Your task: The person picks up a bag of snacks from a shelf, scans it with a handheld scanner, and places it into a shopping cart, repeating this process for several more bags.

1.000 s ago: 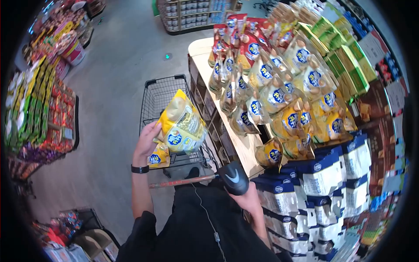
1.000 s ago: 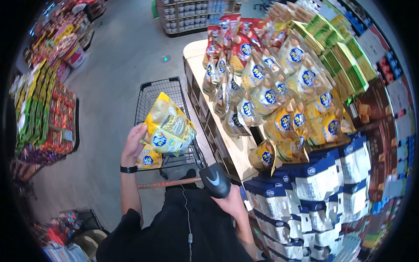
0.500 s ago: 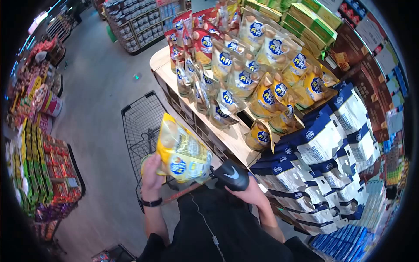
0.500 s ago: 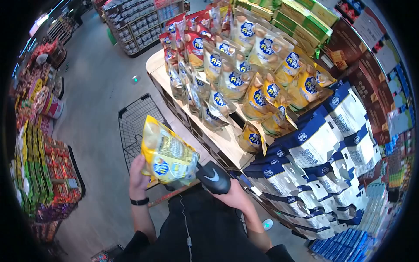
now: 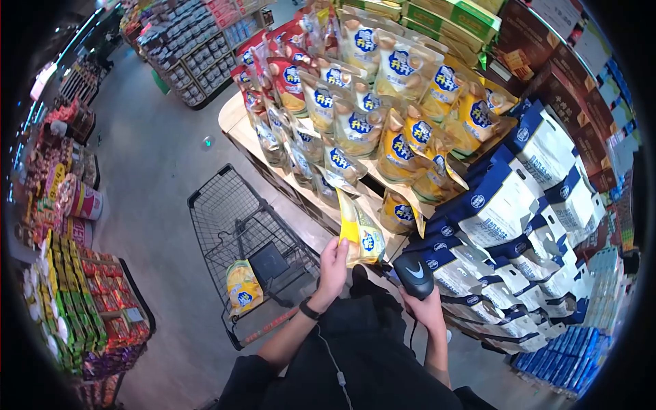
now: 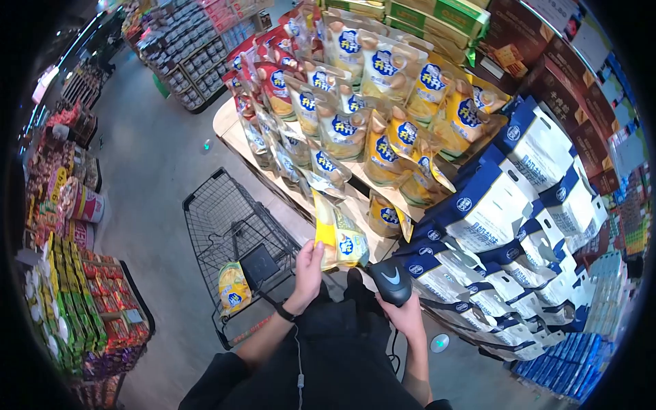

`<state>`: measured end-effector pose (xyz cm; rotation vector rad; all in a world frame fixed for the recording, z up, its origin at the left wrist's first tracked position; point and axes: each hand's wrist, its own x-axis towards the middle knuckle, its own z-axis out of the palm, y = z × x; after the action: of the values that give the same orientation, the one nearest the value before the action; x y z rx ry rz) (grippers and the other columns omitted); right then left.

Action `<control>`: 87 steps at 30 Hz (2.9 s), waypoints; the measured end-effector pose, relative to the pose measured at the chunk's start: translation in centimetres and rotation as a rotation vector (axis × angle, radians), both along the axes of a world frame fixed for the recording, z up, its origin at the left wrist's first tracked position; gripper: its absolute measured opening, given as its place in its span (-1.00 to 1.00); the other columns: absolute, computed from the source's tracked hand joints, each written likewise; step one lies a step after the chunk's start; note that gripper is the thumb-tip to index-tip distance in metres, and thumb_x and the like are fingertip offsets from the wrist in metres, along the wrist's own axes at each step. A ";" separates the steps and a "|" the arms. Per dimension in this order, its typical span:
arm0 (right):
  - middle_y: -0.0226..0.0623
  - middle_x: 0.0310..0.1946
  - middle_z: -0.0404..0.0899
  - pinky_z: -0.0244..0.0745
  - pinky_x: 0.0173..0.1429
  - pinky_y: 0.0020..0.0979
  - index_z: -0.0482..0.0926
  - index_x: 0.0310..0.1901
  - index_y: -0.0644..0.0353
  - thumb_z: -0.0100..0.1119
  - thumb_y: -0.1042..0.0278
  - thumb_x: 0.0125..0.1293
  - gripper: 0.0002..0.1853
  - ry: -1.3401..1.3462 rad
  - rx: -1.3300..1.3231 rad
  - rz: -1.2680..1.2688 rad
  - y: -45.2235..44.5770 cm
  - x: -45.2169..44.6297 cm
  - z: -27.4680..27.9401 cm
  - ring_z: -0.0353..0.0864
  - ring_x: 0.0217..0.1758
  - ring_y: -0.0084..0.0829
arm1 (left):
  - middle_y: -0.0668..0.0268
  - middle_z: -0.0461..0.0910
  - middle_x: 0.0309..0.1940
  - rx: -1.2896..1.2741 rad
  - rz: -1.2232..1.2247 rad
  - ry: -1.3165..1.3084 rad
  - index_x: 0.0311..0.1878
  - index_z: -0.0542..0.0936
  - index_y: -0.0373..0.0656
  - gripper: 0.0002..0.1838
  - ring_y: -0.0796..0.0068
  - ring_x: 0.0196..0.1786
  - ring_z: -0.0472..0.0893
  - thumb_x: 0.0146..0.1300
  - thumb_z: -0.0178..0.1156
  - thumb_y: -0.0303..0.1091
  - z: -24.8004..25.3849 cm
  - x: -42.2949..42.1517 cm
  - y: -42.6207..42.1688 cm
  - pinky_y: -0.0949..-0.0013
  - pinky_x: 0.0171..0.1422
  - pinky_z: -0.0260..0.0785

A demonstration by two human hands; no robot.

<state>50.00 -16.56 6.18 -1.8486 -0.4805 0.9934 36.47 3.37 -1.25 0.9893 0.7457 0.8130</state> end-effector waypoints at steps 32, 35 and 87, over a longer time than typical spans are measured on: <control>-0.45 -0.62 0.56 0.36 -0.50 -0.48 0.60 -0.23 0.28 0.46 0.43 0.26 -0.81 0.012 -0.017 -0.036 -1.1 3.7 -1.3 0.50 -0.62 -0.63 | -0.05 0.55 0.24 0.172 -0.066 0.335 0.46 0.28 -0.36 -0.18 0.30 -0.03 0.66 0.36 0.39 0.00 -15.5 13.5 2.1 0.27 0.13 0.54; -0.45 -0.62 0.55 0.34 -0.51 -0.48 0.60 -0.25 0.29 0.46 0.42 0.26 -0.81 -0.030 -0.009 -0.024 -1.0 3.5 -1.0 0.50 -0.63 -0.62 | -0.23 0.42 0.38 0.095 -0.196 0.497 0.64 -0.04 -0.42 0.13 0.07 0.25 0.61 0.31 0.39 0.06 -12.0 13.1 2.4 0.20 0.35 0.45; -0.45 -0.63 0.55 0.35 -0.51 -0.45 0.60 -0.38 0.32 0.45 0.38 0.27 -0.77 -0.078 -0.089 -0.016 -2.7 1.5 -0.8 0.48 -0.64 -0.61 | -0.14 0.17 0.58 -0.069 0.202 0.205 0.64 -0.02 -0.28 0.07 -0.11 0.56 0.28 0.40 0.25 0.25 -12.1 8.6 20.3 -0.05 0.53 0.25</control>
<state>51.46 -19.27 5.37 -1.9736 -0.4737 0.9486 45.03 23.67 -13.31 0.9544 1.0565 0.8615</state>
